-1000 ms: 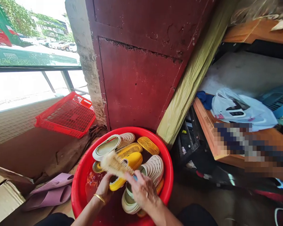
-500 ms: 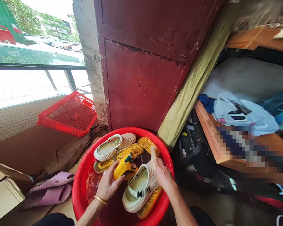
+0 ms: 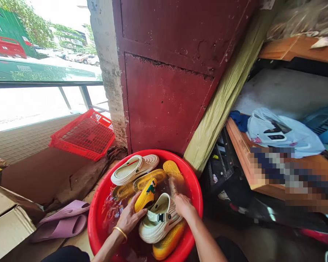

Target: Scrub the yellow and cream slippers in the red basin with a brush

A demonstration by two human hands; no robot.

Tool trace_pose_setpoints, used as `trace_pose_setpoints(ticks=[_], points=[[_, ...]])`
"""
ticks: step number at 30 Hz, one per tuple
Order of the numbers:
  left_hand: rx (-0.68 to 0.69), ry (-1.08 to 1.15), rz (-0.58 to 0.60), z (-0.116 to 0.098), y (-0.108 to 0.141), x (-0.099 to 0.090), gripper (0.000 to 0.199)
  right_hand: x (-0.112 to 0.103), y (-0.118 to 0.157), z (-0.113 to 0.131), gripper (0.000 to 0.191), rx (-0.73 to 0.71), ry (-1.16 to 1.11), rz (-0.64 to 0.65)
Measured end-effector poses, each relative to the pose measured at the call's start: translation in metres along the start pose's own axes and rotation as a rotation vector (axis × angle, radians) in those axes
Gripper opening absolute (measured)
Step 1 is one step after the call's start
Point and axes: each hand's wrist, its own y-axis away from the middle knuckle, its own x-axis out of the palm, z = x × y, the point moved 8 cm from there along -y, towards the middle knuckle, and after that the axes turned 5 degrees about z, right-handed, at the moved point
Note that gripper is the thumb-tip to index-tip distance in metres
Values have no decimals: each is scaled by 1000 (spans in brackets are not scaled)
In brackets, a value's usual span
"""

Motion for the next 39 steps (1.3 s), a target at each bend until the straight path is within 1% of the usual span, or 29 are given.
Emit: trace_pose_setpoints(ticks=[3,5,8,10,11,13,16,18,20,22,24,25,26,28,31,34,36,39], points=[[74,83,-102,-14,2,-13,61,-6,3,-2,52,3,-32,-22],[132,141,-152,-24,4,-22,56,-14,7,-5,57,10,-73,-68],[177,156,-170,-37,6,-28,49,-33,19,-2,60,14,-147,-249],[177,183,-206,-43,8,-31,50,-42,32,10,58,-37,-176,-362],[169,209,-234,-44,8,-32,52,-42,38,19,57,-80,-178,-384],[149,271,-278,-46,7,-34,54,-38,48,37,54,-156,-168,-375],[142,346,-327,-44,3,-37,54,-32,56,54,50,-201,-138,-339],[116,375,-358,-36,-2,-41,55,-33,59,59,49,-230,-137,-336],[58,394,-370,-25,-9,-44,57,-37,63,62,46,-288,-150,-340],[8,424,-407,-16,-13,-49,57,-42,68,63,43,-347,-158,-365],[5,454,-454,-13,-15,-54,56,-45,74,63,43,-389,-163,-407],[23,462,-462,-14,-15,-56,55,-45,77,64,45,-401,-160,-428],[51,461,-450,-18,-15,-56,53,-44,80,64,49,-408,-153,-439],[126,419,-375,-30,-16,-52,48,-40,82,67,58,-402,-118,-421],[192,287,-281,-41,-16,-41,40,-33,79,71,63,-339,-43,-327],[177,194,-283,-37,-16,-36,39,-33,80,83,65,-347,12,-259],[168,171,-294,-32,-18,-35,39,-33,82,90,67,-360,40,-257],[157,203,-297,-23,-19,-35,38,-29,83,84,68,-312,64,-266]])
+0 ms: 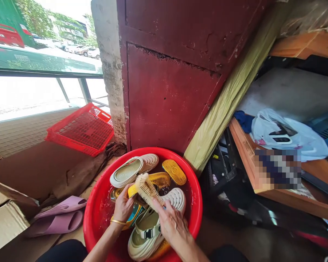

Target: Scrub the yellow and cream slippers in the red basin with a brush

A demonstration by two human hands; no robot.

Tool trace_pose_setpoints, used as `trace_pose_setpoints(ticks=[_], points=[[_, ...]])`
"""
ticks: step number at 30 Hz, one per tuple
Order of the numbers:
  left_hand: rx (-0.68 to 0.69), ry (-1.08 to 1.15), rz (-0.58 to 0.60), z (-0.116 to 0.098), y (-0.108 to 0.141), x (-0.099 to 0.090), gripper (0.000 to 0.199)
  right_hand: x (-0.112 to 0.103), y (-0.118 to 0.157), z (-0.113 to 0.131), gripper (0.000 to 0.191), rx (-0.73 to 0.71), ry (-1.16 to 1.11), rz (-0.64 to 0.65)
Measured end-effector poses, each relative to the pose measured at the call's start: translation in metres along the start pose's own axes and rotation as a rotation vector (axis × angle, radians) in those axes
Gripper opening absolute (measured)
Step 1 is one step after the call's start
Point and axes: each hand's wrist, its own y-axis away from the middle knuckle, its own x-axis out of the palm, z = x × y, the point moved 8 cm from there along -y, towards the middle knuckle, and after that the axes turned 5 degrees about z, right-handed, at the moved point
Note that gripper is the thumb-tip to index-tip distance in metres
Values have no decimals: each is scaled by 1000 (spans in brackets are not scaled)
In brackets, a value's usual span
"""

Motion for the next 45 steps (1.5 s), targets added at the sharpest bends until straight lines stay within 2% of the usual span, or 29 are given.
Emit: trace_pose_setpoints(ticks=[5,7,10,14,17,22,25,28,31,34,39,41,45], points=[[-78,72,-97,13,0,-15,41,15,9,-33,65,100,-8,102],[-79,63,-105,14,0,-18,43,13,11,-41,63,143,-17,83],[-41,17,-37,11,1,-11,39,6,12,-29,63,100,-45,21],[-29,19,31,4,6,1,36,3,14,-7,65,4,-60,3],[-46,130,28,1,5,2,42,-6,15,-19,62,28,-70,-4],[-74,302,-5,-7,-2,-12,43,-28,10,-46,58,26,-129,2],[-91,345,115,-16,-4,-5,42,-33,7,-33,57,-42,-142,-46],[-81,304,212,-24,-1,9,42,-20,8,-6,61,-79,-62,-51],[-84,275,293,-25,4,26,44,-6,9,7,67,-29,21,-70],[-96,281,395,-21,8,38,46,2,3,5,67,18,-5,-51],[-88,201,462,-16,18,37,40,1,-13,-11,61,71,-75,62],[-60,144,442,-13,21,33,40,-2,-17,-15,59,35,-116,105],[-3,-209,183,10,20,11,59,-6,-13,-26,52,-4,-167,176]])
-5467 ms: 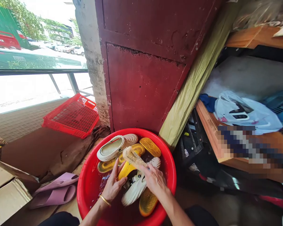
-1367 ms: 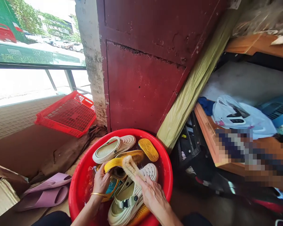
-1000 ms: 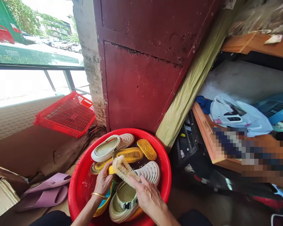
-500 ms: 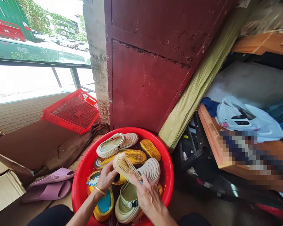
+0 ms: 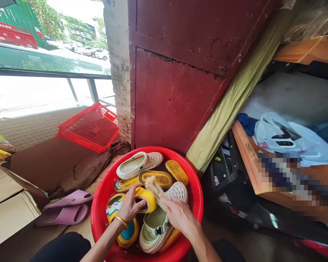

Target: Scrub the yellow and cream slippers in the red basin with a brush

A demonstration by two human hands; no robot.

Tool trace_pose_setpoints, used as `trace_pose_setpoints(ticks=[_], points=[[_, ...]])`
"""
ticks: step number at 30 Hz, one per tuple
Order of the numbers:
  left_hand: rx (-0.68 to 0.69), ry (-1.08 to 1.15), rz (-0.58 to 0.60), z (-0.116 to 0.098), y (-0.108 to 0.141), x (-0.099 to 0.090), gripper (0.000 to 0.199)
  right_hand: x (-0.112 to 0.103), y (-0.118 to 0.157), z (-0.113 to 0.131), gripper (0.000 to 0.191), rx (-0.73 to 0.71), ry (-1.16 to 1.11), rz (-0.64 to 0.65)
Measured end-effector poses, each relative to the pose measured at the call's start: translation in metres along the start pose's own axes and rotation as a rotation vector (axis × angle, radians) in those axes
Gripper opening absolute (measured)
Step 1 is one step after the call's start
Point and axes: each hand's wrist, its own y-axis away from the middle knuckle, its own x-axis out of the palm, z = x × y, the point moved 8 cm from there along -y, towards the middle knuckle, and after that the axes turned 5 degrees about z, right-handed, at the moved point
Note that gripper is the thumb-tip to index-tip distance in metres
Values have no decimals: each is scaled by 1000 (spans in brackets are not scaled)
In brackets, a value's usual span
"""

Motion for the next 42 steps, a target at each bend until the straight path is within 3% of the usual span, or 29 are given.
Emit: trace_pose_setpoints(ticks=[2,5,13,17,21,24,29,32,36,40,42], points=[[-34,-177,-16,17,0,1,64,-1,5,-3,50,-24,-32,36],[-45,-304,61,33,0,11,66,-4,13,-4,52,-64,-98,86],[147,-99,191,10,9,32,71,-14,37,8,50,-67,-3,33],[53,98,40,20,9,29,92,-10,42,13,56,5,130,-5],[-158,132,-106,39,4,26,106,-3,32,15,53,-18,131,55],[-233,204,-93,41,0,26,101,0,25,15,48,-53,85,126],[-272,358,29,34,-2,28,88,-2,27,9,45,-69,-11,213],[-228,397,51,26,-1,24,71,3,30,4,47,-69,-73,236],[-142,431,92,13,0,19,45,16,21,5,56,-32,-16,146],[-129,435,75,15,2,18,49,24,4,12,61,46,57,14],[-190,438,41,25,4,20,58,24,-4,14,61,57,32,-14]])
